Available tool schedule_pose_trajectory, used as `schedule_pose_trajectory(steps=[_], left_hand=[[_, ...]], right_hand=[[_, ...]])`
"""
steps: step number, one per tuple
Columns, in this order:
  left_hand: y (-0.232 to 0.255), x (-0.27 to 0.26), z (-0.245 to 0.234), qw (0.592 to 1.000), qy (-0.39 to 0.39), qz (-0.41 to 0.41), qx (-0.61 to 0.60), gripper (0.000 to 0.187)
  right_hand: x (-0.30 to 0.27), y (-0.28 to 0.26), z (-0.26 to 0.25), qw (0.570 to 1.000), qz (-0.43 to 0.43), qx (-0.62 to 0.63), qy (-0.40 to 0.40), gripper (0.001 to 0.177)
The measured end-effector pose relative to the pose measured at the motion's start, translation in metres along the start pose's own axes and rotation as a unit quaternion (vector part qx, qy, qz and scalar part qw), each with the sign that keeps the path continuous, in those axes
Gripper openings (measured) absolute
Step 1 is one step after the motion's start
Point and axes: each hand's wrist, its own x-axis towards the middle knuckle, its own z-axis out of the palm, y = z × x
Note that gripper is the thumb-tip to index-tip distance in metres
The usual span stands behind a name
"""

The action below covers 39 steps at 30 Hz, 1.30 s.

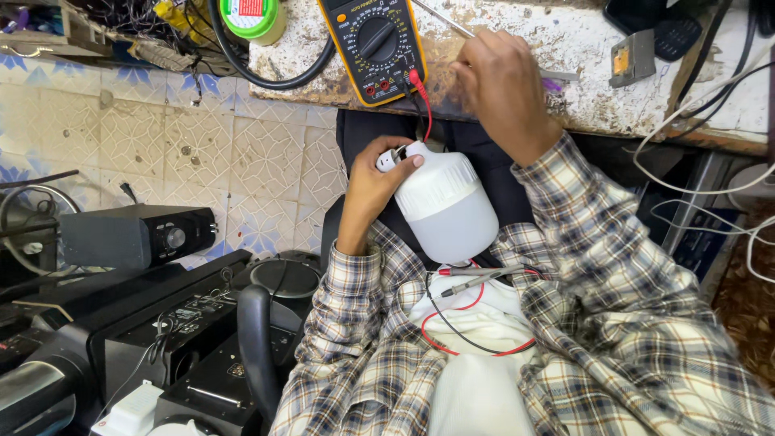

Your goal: The person holds a white plastic lamp housing and uses a screwdriver to open the top cap, then manipulates internal wires and a small circuit board while a multimeter is connected. The person adjusts the multimeter dial and continues to probe the internal components before closing the cap.

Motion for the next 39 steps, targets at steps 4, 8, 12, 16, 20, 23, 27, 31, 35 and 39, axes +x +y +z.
schedule_pose_trajectory(steps=[4, 8, 12, 16, 20, 23, 27, 31, 35, 39], left_hand=[[-0.011, 0.008, 0.004, 0.993, 0.007, 0.085, 0.076, 0.023], [-0.007, -0.001, 0.001, 0.997, -0.065, 0.026, -0.027, 0.022], [0.001, -0.026, -0.005, 0.996, -0.024, 0.021, -0.081, 0.023], [-0.006, -0.046, 0.002, 0.969, 0.008, 0.071, -0.237, 0.022], [-0.009, -0.059, -0.003, 0.920, 0.086, 0.110, -0.367, 0.025], [0.003, -0.066, -0.014, 0.898, 0.110, 0.135, -0.405, 0.024], [0.035, -0.075, -0.037, 0.849, 0.159, 0.187, -0.468, 0.024], [0.048, -0.073, -0.020, 0.839, 0.173, 0.205, -0.473, 0.025], [0.027, -0.070, -0.012, 0.824, 0.197, 0.194, -0.494, 0.023], [0.047, -0.073, 0.007, 0.827, 0.270, 0.184, -0.457, 0.022]], right_hand=[[0.026, 0.002, 0.017, 0.998, -0.029, -0.038, 0.027, 0.031], [0.053, 0.010, 0.016, 0.990, -0.086, -0.048, 0.097, 0.049], [0.066, 0.037, 0.029, 0.987, -0.049, -0.095, 0.119, 0.040], [0.058, 0.033, 0.008, 0.991, -0.029, -0.094, 0.090, 0.016], [0.031, 0.010, -0.033, 0.991, -0.039, -0.058, 0.118, 0.024], [0.010, -0.009, -0.065, 0.990, -0.057, -0.019, 0.124, 0.020], [-0.013, -0.022, -0.089, 0.986, -0.080, 0.045, 0.138, 0.002], [-0.033, -0.041, -0.098, 0.985, -0.042, 0.095, 0.137, 0.004], [-0.059, -0.056, -0.090, 0.943, 0.024, 0.328, 0.057, 0.044], [-0.096, -0.071, -0.067, 0.791, 0.143, 0.580, -0.136, 0.117]])
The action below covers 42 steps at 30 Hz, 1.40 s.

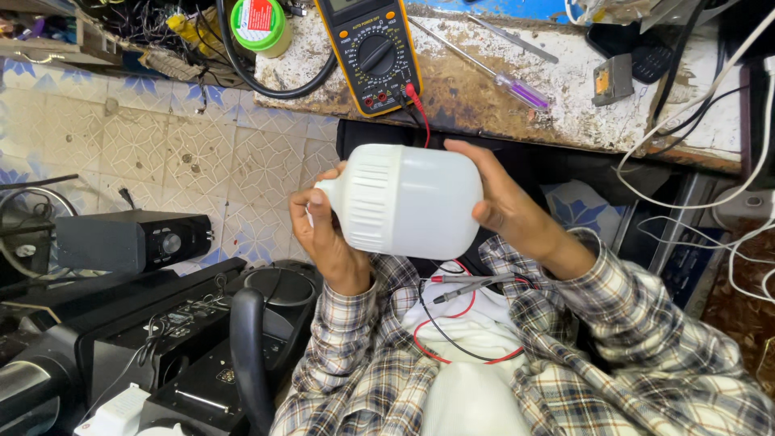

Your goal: The person holds a white plastic lamp housing and uses a screwdriver to open the top cap, then manipulates internal wires and a small circuit board while a multimeter is connected. The person adjusts the multimeter dial and continues to probe the internal components before closing the cap.

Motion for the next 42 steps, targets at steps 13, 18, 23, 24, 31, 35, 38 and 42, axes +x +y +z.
schedule_pose_trajectory(steps=[13, 18, 23, 24, 31, 35, 38, 42], left_hand=[[-0.010, 0.006, -0.001, 0.964, -0.214, -0.058, -0.144, 0.058], [-0.008, 0.014, 0.004, 0.923, -0.304, -0.094, -0.218, 0.075], [0.020, 0.001, 0.019, 0.927, -0.291, -0.106, -0.211, 0.065], [0.030, -0.002, 0.022, 0.925, -0.279, -0.144, -0.213, 0.057], [0.035, -0.003, 0.022, 0.916, -0.286, -0.169, -0.223, 0.054], [0.037, -0.005, 0.022, 0.914, -0.293, -0.171, -0.220, 0.054], [0.036, -0.005, 0.023, 0.913, -0.294, -0.172, -0.226, 0.054], [0.033, 0.000, 0.024, 0.939, -0.272, -0.103, -0.182, 0.052]], right_hand=[[-0.047, 0.049, -0.021, 0.981, -0.015, 0.192, 0.001, 0.136], [-0.030, 0.056, -0.018, 0.983, -0.005, 0.180, -0.035, 0.136], [-0.018, 0.063, -0.017, 0.984, 0.007, 0.169, -0.055, 0.137], [-0.016, 0.064, -0.017, 0.984, 0.009, 0.167, -0.059, 0.137], [-0.001, 0.077, -0.018, 0.985, 0.015, 0.157, -0.073, 0.138], [0.000, 0.071, -0.015, 0.986, 0.016, 0.152, -0.070, 0.139], [-0.002, 0.070, -0.016, 0.987, 0.020, 0.147, -0.063, 0.139], [-0.011, 0.069, -0.021, 0.989, 0.023, 0.141, -0.038, 0.140]])
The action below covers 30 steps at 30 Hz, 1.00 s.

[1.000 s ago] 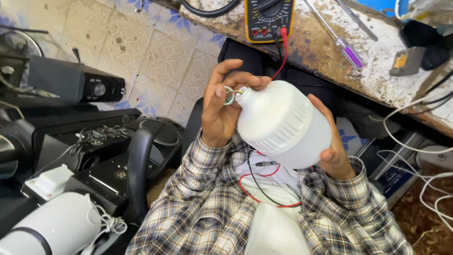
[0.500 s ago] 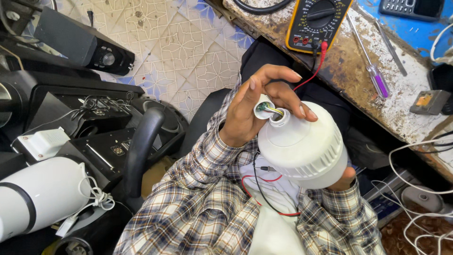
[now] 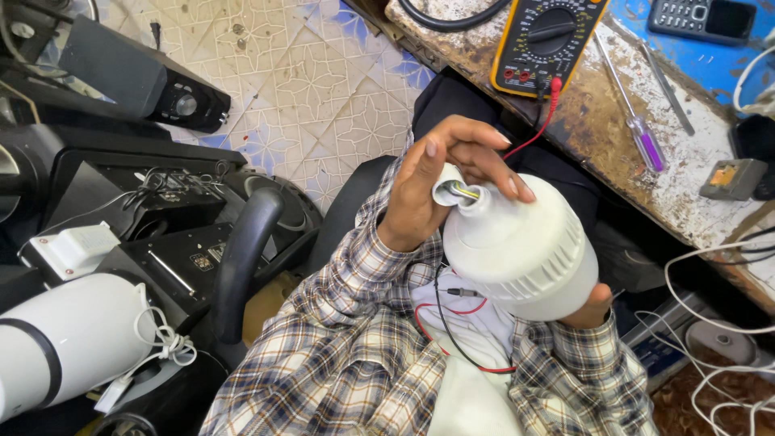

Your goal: The person holds a white plastic lamp housing and uses a screwdriver to open the top cap, then manipulates internal wires and a small circuit board while a multimeter is connected. The person adjusts the multimeter dial and continues to probe the internal components before closing the cap.

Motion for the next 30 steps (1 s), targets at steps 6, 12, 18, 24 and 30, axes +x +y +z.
schedule_pose_trajectory(steps=[6, 12, 18, 24, 30], left_hand=[[0.007, 0.000, -0.038, 0.876, 0.004, 0.041, 0.481, 0.039], [-0.002, -0.017, -0.036, 0.726, -0.207, -0.034, 0.654, 0.110], [-0.041, -0.042, -0.037, 0.742, -0.217, -0.131, 0.620, 0.125], [-0.065, -0.069, -0.041, 0.774, -0.148, -0.152, 0.597, 0.119], [-0.077, -0.066, -0.062, 0.788, -0.126, -0.135, 0.587, 0.124]], right_hand=[[-0.034, -0.012, -0.017, 0.996, -0.014, -0.018, 0.086, 0.141], [-0.029, -0.063, -0.023, 0.965, 0.069, -0.244, 0.060, 0.119], [-0.016, -0.068, -0.031, 0.939, 0.146, -0.310, 0.042, 0.118], [-0.024, -0.052, -0.014, 0.899, 0.197, -0.383, 0.083, 0.114], [-0.018, -0.061, 0.010, 0.871, 0.217, -0.430, 0.100, 0.104]])
